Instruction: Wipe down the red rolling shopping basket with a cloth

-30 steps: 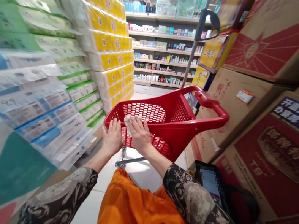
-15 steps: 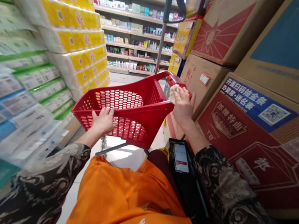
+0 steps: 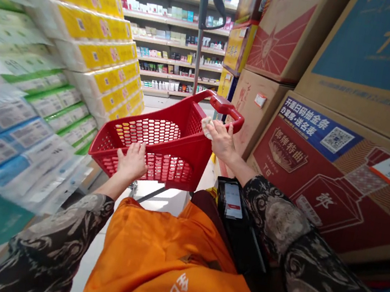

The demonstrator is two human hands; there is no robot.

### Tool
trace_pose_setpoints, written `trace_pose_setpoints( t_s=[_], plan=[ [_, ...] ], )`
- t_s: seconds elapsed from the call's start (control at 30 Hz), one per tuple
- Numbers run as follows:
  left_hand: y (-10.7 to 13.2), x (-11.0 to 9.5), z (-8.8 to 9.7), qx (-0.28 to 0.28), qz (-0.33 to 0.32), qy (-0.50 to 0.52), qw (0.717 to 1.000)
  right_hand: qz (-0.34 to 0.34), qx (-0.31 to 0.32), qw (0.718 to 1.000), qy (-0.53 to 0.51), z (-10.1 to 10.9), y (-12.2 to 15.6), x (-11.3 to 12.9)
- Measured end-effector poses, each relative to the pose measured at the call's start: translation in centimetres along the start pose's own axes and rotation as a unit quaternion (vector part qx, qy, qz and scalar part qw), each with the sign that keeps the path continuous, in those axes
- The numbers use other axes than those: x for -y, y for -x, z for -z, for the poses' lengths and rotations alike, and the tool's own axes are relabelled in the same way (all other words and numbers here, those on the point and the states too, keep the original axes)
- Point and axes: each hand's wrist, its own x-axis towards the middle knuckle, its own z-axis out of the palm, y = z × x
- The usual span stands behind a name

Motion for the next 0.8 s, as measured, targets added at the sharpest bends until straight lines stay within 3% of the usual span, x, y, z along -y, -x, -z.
trace_pose_setpoints(
  t_s=[0.17,0.3,0.57,0.8],
  plan=[
    [1.0,1.0,-1.2,-0.014,0.042,0.009,0.999,-0.03,0.004,1.0,-0.004,0.2,-0.8,-1.2],
    [1.3,0.9,-1.5,-0.024,0.053,0.009,0.998,-0.028,0.004,1.0,-0.01,-1.0,-1.0,0.6],
    [2.3,1.4,-0.2,-0.039,0.03,-0.009,0.999,-0.023,-0.003,0.999,-0.036,-3.0,-0.6,3.4],
    [4.8,3.2,-1.9,-0.068,0.063,-0.032,0.995,0.016,-0.004,0.998,-0.067,-3.2,-0.4,4.5]
  ],
)
